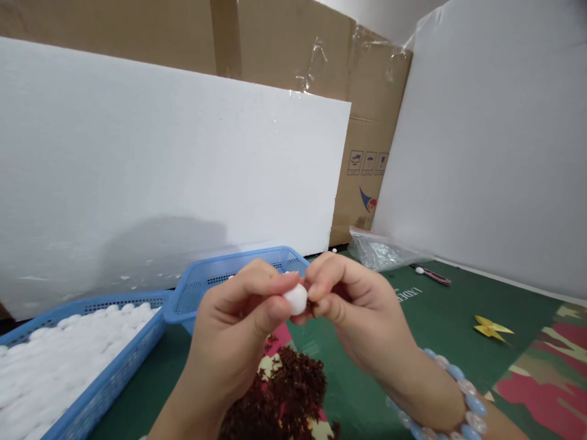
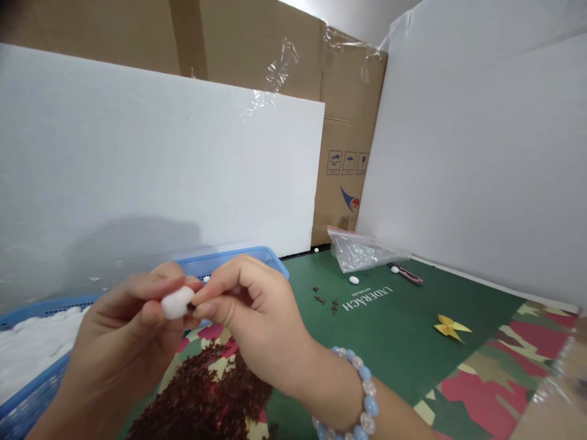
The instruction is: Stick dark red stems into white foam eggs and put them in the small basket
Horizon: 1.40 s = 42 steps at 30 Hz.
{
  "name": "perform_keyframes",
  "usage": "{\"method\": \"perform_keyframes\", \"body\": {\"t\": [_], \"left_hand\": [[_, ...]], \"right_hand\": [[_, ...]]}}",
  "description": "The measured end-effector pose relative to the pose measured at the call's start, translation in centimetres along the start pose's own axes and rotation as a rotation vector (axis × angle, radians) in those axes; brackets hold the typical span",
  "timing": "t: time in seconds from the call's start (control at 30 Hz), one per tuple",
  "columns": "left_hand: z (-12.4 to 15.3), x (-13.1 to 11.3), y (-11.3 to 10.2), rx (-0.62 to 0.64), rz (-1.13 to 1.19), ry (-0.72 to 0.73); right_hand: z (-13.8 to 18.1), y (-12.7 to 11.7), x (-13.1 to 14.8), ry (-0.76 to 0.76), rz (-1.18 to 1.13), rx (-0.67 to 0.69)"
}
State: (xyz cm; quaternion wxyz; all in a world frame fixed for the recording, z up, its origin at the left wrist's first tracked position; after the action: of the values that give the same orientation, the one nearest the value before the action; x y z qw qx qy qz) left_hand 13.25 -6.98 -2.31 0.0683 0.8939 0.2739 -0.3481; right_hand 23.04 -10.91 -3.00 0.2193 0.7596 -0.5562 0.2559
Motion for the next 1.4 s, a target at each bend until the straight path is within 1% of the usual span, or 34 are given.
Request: {"method": "perform_keyframes", "body": {"t": [0.1, 0.23, 0.4, 0.53, 0.67, 0.8, 0.87, 0.93, 1.03, 1.13, 1.23, 1.3, 1.4], "left_hand": [[0.1, -0.2, 0.0, 0.020, -0.087, 0.017], [0.1, -0.4, 0.0, 0.023, -0.226, 0.030], [0.1, -0.6, 0.0, -0.007, -0.358, 0.023], [0.2, -0.5, 0.1, -0.014, -0.358, -0.009], [0.2, -0.4, 0.3, -0.026, -0.383, 0.029], [0.5, -0.5, 0.5, -0.031, -0.390, 0.063], [0.7, -0.5, 0.6, -0.018, -0.410, 0.071], [0.7, -0.5, 0.6, 0.000, -0.424, 0.075], [0.6, -0.3, 0.8, 0.034, -0.410, 0.093], [0.6, -0.1, 1.0, 0.040, -0.417, 0.138], [0.6, -0.1, 1.1, 0.045, -0.446, 0.147], [0.6, -0.2, 1.2, 0.055, -0.451, 0.164], [0.6, -0.5, 1.4, 0.050, -0.447, 0.190]], "right_hand": [[-0.1, 0.3, 0.1, -0.003, -0.126, -0.008], [-0.4, 0.2, 0.2, 0.006, -0.171, -0.036], [-0.6, -0.3, 0.4, 0.116, -0.223, 0.050], [-0.7, -0.6, 0.5, 0.163, -0.240, 0.075], [-0.6, -0.5, 0.6, 0.179, -0.237, 0.084], [-0.4, -0.3, 0.9, 0.137, -0.185, 0.085], [-0.3, -0.3, 1.1, 0.113, -0.190, 0.088], [-0.3, -0.3, 1.3, 0.122, -0.211, 0.095], [-0.3, -0.3, 1.7, 0.180, -0.230, 0.111], [-0.3, -0.3, 2.0, 0.290, -0.262, 0.139], [-0.3, -0.4, 2.1, 0.399, -0.316, 0.162], [-0.3, -0.5, 2.2, 0.426, -0.338, 0.173], [-0.2, -0.7, 2.3, 0.419, -0.335, 0.188]]}}
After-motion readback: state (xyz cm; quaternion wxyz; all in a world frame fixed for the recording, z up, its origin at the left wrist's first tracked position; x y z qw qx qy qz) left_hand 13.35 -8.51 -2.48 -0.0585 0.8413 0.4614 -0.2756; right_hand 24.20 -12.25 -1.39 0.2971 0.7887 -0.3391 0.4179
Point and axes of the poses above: each hand's wrist, its own z-axis away from the middle knuckle, its own y-axis out of the palm, x = y × z, the point moved 1 cm from there along -z, towards the middle knuckle, and after that the axes turned 15 degrees about x, right-handed, at the moved point
